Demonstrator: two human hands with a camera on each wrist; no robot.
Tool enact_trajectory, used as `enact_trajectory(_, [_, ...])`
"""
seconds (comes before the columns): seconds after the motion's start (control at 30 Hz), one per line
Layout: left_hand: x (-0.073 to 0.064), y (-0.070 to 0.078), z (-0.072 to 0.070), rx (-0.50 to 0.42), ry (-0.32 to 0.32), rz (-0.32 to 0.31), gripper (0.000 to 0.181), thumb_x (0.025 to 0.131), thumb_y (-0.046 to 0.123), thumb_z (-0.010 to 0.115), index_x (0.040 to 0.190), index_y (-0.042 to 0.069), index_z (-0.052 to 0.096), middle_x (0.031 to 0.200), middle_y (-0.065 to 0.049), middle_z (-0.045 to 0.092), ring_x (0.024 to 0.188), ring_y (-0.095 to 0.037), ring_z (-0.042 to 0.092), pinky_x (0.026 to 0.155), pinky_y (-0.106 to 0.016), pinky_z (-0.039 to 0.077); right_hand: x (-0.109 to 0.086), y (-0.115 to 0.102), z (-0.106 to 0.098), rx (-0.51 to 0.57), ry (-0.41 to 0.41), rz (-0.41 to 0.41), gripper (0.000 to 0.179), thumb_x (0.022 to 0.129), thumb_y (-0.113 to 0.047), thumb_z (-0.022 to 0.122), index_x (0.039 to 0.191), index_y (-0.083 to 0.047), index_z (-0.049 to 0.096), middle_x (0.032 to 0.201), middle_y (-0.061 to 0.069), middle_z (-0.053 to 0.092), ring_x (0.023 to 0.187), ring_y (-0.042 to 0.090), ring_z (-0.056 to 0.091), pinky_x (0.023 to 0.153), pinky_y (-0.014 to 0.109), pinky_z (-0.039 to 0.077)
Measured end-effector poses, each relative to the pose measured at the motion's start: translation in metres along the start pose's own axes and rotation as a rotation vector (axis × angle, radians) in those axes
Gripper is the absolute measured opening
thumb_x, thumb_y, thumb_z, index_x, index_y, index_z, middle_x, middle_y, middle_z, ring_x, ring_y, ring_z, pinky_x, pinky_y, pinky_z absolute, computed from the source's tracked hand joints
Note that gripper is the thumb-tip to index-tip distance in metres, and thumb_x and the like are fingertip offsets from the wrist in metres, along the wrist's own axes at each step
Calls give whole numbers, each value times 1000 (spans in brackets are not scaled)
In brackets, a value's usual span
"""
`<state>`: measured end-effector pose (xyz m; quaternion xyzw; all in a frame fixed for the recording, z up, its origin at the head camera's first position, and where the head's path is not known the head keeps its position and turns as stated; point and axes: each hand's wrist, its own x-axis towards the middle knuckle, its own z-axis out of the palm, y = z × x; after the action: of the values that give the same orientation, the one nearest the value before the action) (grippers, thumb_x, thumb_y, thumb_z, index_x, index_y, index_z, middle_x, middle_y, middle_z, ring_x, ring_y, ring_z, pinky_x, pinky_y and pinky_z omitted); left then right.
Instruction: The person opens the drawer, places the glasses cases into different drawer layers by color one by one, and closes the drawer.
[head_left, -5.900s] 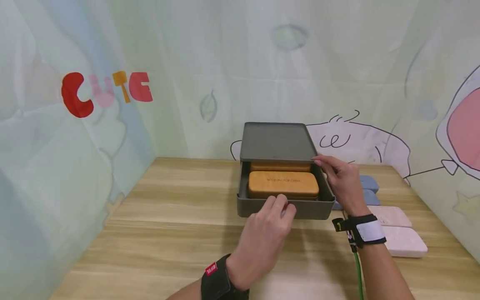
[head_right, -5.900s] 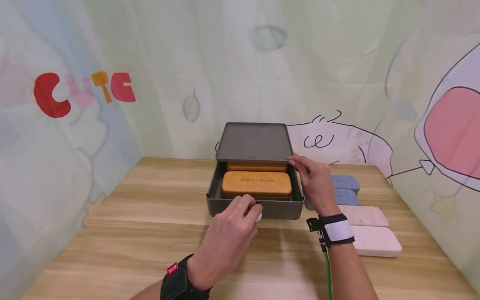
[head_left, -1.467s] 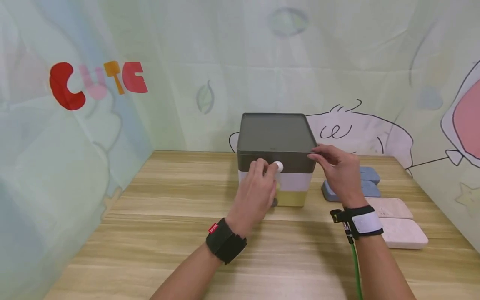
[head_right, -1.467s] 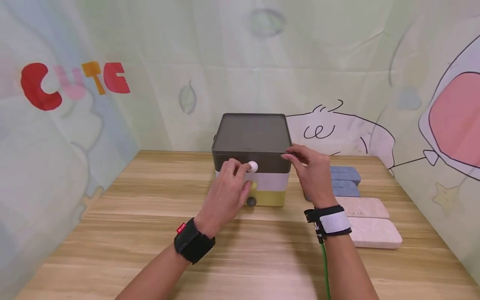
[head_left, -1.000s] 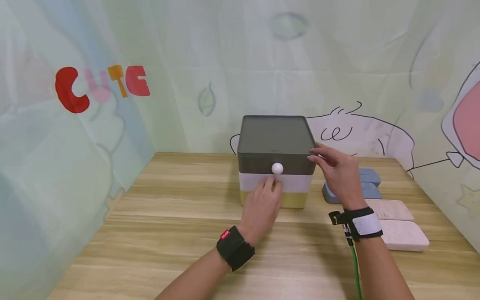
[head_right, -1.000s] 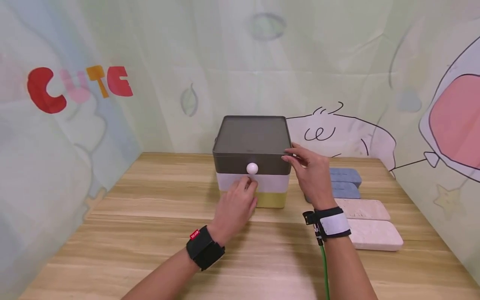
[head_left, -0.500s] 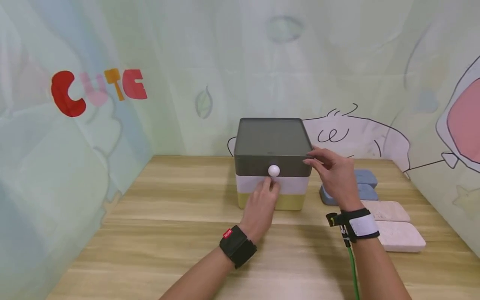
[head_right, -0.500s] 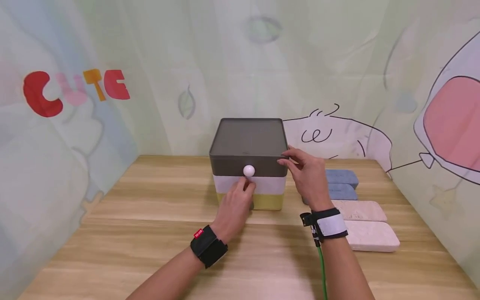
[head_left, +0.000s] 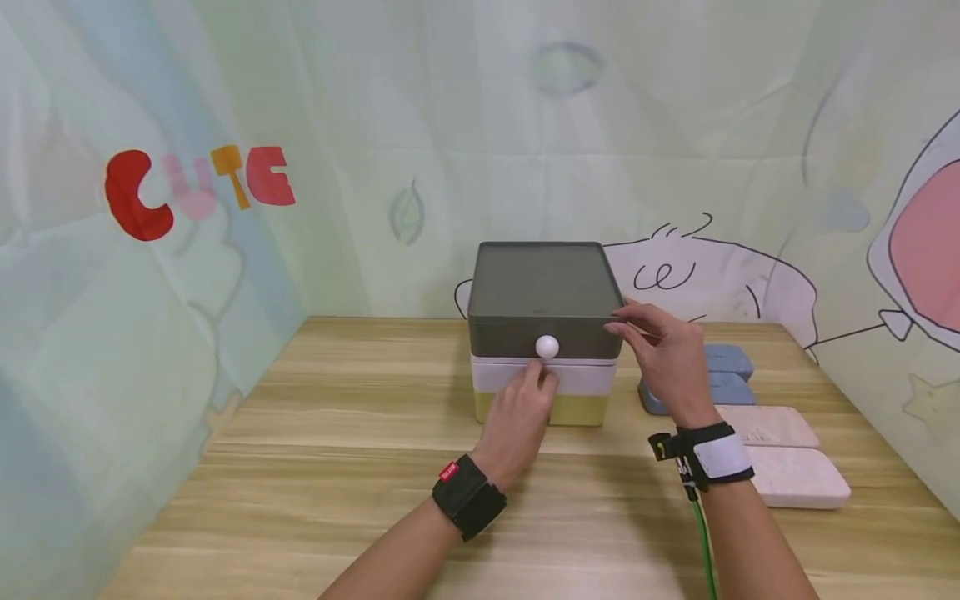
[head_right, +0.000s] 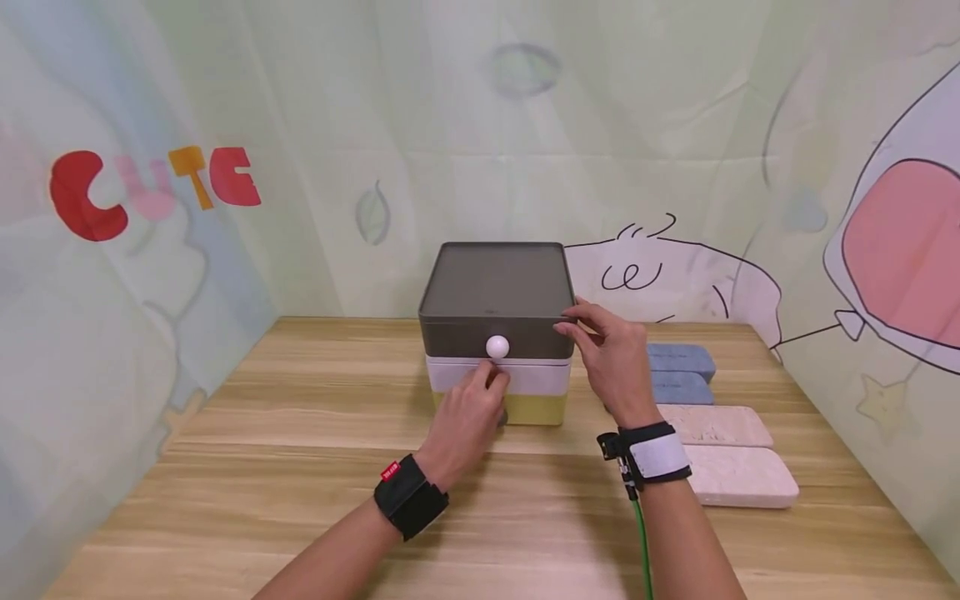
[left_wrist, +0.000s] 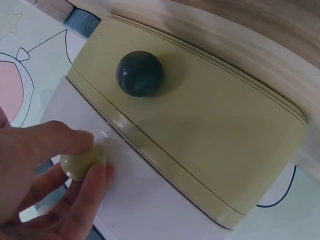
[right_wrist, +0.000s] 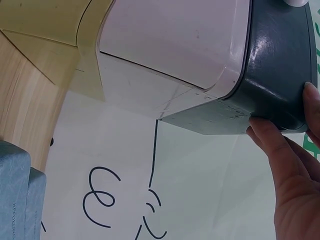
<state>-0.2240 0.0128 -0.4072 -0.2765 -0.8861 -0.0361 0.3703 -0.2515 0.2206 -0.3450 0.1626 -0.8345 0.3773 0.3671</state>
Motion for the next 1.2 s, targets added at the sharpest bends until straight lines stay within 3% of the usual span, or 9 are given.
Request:
enact_trajectory(0.63, [-3, 2, -9, 63, -9, 37, 23, 84, 1, 77, 105, 9, 73, 102, -7, 66, 83, -18, 67, 65, -26, 59, -3, -2, -1, 19, -8, 0, 18, 89, -8, 77, 106, -3, 75, 120, 21, 73, 104, 35, 75, 82, 43, 60])
enact_trajectory(1.2, [-6, 6, -17, 85, -14, 32, 19, 87, 3, 75, 105, 8, 73, 97, -7, 65, 77, -16, 67, 61, -24, 58, -2, -1, -2, 17, -30, 15, 18, 89, -8, 76, 107, -4, 75, 123, 19, 73, 111, 34, 73, 85, 42, 60])
